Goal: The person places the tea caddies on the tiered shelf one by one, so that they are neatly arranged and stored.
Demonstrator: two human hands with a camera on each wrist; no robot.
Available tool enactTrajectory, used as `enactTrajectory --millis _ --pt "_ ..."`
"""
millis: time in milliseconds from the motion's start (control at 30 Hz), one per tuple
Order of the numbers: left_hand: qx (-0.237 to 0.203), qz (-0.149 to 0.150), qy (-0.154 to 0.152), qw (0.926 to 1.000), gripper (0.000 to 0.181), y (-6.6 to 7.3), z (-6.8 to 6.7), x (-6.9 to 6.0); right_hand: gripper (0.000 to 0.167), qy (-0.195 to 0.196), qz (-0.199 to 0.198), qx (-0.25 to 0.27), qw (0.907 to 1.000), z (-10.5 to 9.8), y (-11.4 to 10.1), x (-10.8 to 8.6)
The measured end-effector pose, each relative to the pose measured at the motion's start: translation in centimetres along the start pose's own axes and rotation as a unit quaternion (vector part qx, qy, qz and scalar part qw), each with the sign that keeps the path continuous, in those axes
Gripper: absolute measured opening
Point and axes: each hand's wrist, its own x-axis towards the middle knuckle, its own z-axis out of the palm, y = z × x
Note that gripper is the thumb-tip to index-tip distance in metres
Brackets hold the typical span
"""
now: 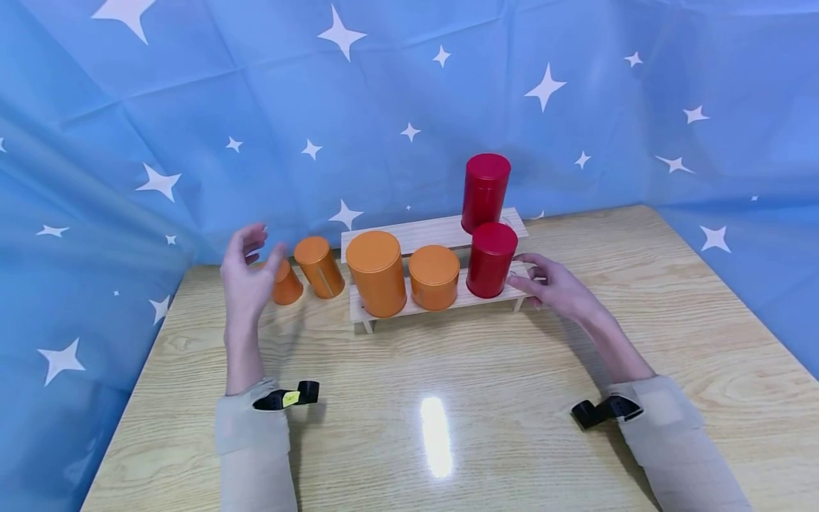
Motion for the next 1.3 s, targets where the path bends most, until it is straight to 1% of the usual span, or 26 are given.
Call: enactTrajectory --millis 133,267,400,600,767,1033,1200,1300 --pt "0.017 -0.011 -0.003 0.9998 0.046 -0.7 -0.5 0.0 0.067 -0.002 0.000 -0.002 1.0000 0.0 0.0 -0.1" --pt "0.028 -0.023 -0.014 0.9992 0.048 -1.6 -0.8 0.1 0.067 -0.004 0.004 -0.003 1.0000 -0.1 0.0 0.0" --pt "0.041 -0.042 -0.039 0.9975 0.055 -2.4 -1.1 0.1 0.067 -0.003 0.005 -0.006 1.0000 -0.1 0.2 0.1" --pt "0.057 -0.057 -0.078 0.9937 0.064 -3.5 -1.3 0.1 0.067 -0.004 0.004 -0.007 1.0000 -0.1 0.3 0.2" --pt "0.073 -0.069 -0.106 0.9893 0.067 -4.5 -1.5 0.0 0.067 -0.004 0.006 -0.007 0.9999 -0.1 0.2 0.2" --pt "0.074 -0.084 -0.123 0.9861 0.069 -5.5 -1.5 0.0 0.069 -0.006 0.010 0.005 0.9999 -0.1 0.1 0.2" --pt "0.078 -0.101 -0.140 0.9820 0.073 -6.0 -1.5 0.0 0.068 -0.005 0.011 0.000 0.9999 -0.1 0.1 0.1" --pt "0.072 -0.106 -0.141 0.9817 0.074 -6.2 -1.5 -0.1 0.067 -0.005 0.009 -0.002 0.9999 -0.1 0.1 0.2"
